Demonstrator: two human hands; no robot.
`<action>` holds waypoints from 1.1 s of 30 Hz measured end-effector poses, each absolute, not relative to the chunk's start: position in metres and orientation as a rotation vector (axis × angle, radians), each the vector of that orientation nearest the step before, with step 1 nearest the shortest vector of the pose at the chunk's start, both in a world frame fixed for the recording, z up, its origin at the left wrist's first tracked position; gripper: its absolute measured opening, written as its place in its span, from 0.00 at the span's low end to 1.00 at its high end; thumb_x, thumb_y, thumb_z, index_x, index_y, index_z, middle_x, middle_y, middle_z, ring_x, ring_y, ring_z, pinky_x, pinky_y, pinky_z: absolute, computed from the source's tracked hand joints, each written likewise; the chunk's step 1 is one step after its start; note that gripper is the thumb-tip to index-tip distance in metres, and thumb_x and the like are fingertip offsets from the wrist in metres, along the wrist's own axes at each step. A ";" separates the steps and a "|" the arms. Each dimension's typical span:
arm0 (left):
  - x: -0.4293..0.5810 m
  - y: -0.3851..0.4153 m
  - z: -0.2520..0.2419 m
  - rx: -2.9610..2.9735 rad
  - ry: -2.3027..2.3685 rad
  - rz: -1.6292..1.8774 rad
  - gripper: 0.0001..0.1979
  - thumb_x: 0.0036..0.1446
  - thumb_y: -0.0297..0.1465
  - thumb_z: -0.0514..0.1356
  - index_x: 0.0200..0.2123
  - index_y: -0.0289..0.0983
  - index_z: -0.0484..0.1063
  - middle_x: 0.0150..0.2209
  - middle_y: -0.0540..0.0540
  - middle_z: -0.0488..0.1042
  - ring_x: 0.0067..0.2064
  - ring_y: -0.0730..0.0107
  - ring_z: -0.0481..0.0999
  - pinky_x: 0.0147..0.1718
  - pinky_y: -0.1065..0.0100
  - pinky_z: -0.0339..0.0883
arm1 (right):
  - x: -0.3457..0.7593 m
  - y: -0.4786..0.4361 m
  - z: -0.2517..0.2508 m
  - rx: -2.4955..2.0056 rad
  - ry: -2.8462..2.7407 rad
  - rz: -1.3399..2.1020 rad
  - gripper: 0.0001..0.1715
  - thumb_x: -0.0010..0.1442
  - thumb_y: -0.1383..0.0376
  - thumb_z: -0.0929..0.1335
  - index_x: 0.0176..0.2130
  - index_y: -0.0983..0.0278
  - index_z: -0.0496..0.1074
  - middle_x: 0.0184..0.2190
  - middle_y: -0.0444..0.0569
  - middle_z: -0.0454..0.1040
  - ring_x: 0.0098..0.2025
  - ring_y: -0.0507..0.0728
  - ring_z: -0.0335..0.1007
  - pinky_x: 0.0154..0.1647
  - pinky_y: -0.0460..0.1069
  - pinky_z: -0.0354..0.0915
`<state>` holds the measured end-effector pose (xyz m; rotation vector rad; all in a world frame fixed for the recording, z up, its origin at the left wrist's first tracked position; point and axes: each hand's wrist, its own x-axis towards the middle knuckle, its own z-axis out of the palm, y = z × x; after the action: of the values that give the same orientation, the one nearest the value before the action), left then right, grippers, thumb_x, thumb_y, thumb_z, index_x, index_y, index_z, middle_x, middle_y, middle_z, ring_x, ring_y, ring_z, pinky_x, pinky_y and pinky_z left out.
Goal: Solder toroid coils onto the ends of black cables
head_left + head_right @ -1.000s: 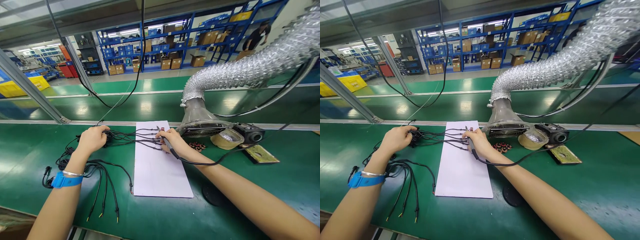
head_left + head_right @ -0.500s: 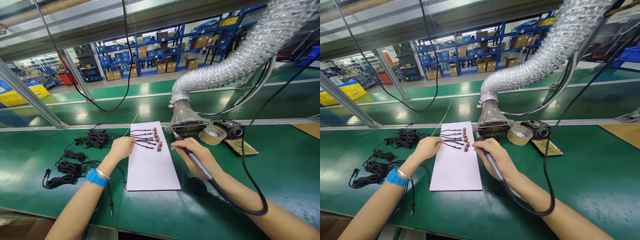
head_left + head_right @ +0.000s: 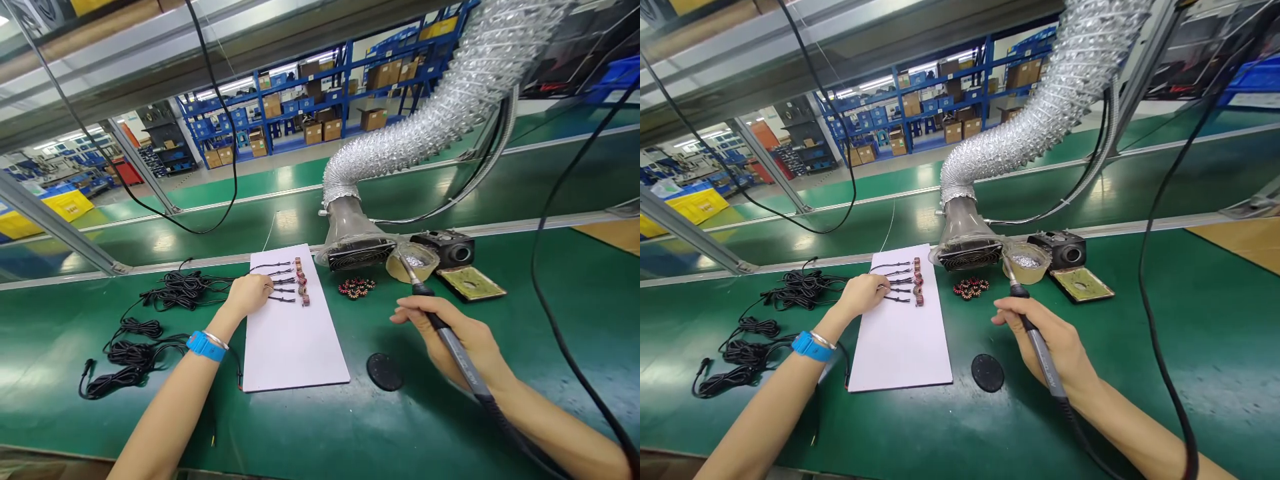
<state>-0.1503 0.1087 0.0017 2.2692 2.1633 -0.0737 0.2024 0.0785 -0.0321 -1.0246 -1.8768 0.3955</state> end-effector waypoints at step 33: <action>-0.025 0.066 0.030 2.142 1.906 0.041 0.21 0.65 0.29 0.44 0.55 0.39 0.70 0.49 0.43 0.78 0.49 0.57 0.78 0.46 0.60 0.68 | 0.197 0.096 -0.080 -0.954 -1.966 0.602 0.21 0.57 0.69 0.65 0.48 0.60 0.55 0.45 0.54 0.69 0.42 0.57 0.75 0.44 0.54 0.72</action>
<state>-0.0247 0.0663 0.0304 2.1420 1.9059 0.0410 0.1971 0.0962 -0.0802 -0.9535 -1.9664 0.6024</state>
